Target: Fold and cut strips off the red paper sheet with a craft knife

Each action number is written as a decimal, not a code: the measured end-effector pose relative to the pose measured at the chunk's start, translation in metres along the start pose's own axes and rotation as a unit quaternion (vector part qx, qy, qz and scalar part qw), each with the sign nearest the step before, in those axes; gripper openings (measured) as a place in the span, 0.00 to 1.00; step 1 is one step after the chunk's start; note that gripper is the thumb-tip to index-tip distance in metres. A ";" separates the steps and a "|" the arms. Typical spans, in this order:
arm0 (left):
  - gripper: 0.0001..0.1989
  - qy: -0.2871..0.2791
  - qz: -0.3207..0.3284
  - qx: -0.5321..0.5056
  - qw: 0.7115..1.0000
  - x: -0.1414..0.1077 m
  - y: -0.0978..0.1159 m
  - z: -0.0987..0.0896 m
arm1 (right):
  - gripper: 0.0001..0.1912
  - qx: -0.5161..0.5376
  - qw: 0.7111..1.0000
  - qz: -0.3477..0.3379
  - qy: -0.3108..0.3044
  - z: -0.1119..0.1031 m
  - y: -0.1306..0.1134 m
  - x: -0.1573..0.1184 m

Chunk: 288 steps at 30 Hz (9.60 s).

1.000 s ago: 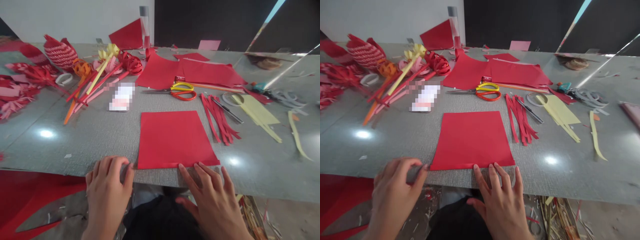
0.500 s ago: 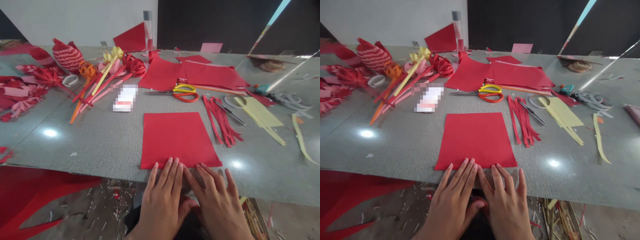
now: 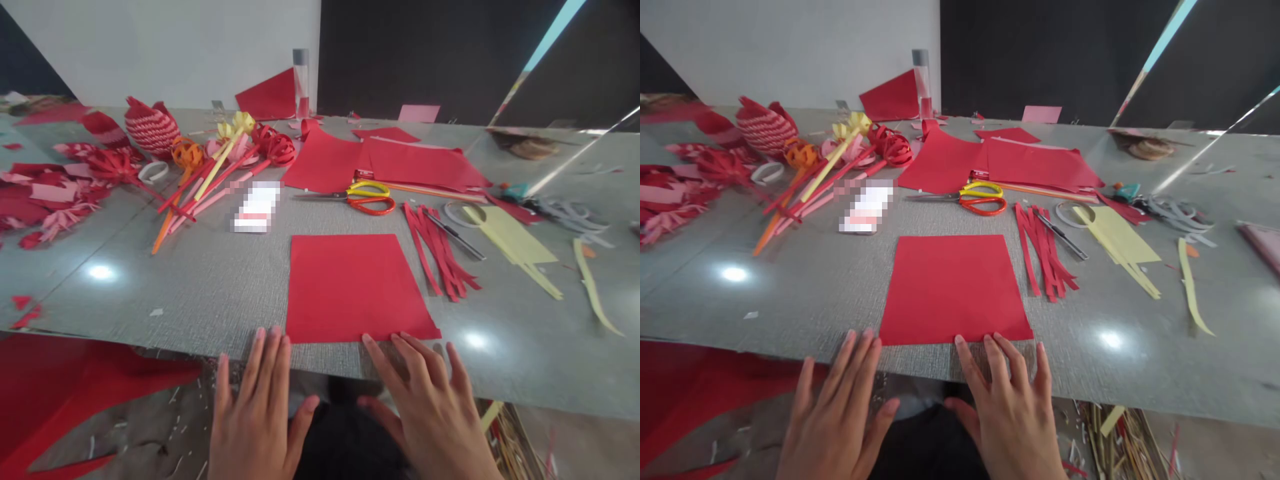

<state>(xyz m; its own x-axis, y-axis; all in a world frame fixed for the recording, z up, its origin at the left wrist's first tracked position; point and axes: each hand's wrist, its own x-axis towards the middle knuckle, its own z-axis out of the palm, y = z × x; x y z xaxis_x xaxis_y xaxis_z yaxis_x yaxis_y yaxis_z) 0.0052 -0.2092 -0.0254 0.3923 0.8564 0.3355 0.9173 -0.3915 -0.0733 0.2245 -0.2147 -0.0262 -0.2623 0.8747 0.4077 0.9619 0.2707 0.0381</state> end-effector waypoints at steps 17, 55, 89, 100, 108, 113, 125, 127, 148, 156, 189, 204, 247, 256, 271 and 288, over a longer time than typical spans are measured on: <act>0.27 -0.184 0.211 -0.114 0.953 0.164 -0.002 0.010 | 0.15 0.158 0.978 -0.031 -0.133 0.012 0.091 0.124; 0.41 -0.187 0.197 -0.152 0.950 0.213 -0.003 0.056 | 0.17 0.218 0.970 0.075 -0.072 -0.021 0.052 0.017; 0.48 -0.231 0.198 -0.112 0.946 0.215 -0.003 0.051 | 0.22 0.007 0.997 0.073 -0.003 -0.006 0.030 -0.015; 0.49 -0.241 0.200 -0.114 0.943 0.216 -0.003 0.051 | 0.20 0.013 0.997 0.075 0.002 -0.003 0.034 -0.003; 0.50 -0.245 0.196 -0.115 0.942 0.216 -0.003 0.051 | 0.21 0.007 0.997 0.078 0.003 0.000 0.038 0.010; 0.50 -0.242 0.195 -0.116 0.943 0.216 -0.003 0.050 | 0.21 0.005 0.997 0.081 0.003 0.003 0.040 0.017; 0.50 -0.234 0.200 -0.121 0.944 0.215 -0.004 0.053 | 0.18 -0.017 0.997 0.072 -0.018 0.011 0.048 0.039; 0.50 -0.231 0.196 -0.118 0.946 0.215 -0.003 0.052 | 0.17 -0.021 0.996 0.075 -0.038 0.012 0.049 0.044; 0.50 -0.223 0.200 -0.130 0.945 0.214 -0.003 0.052 | 0.20 -0.057 0.973 0.108 -0.194 0.014 0.050 0.102; 0.50 -0.222 0.203 -0.135 0.944 0.214 -0.004 0.051 | 0.20 -0.059 0.971 0.110 -0.202 0.021 0.055 0.124; 0.50 -0.213 0.208 -0.160 0.941 0.212 -0.009 0.053 | 0.18 0.058 0.974 0.182 -0.124 0.039 0.079 0.158; 0.47 -0.191 0.247 -0.151 0.938 0.217 -0.012 0.054 | 0.21 0.358 0.916 0.166 -0.072 0.032 0.065 0.116; 0.44 -0.219 0.277 -0.149 0.924 0.215 -0.014 0.048 | 0.13 0.021 0.934 0.356 -0.033 0.030 0.195 0.062; 0.44 -0.213 0.283 -0.153 0.923 0.215 -0.016 0.050 | 0.14 0.044 0.934 0.352 -0.030 0.033 0.200 0.061; 0.43 -0.207 0.286 -0.156 0.922 0.216 -0.016 0.050 | 0.15 0.052 0.936 0.347 -0.025 0.037 0.201 0.061; 0.41 -0.212 0.292 -0.156 0.919 0.215 -0.016 0.047 | 0.15 0.026 0.940 0.339 -0.029 0.036 0.199 0.061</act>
<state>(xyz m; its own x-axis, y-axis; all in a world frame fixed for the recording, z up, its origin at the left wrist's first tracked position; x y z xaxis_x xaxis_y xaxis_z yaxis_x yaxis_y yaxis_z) 0.0783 -0.0032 0.0038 0.8641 0.4974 -0.0771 0.5029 -0.8473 0.1705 0.3968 -0.0931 -0.0268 0.4043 0.8732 0.2720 0.9048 -0.3384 -0.2584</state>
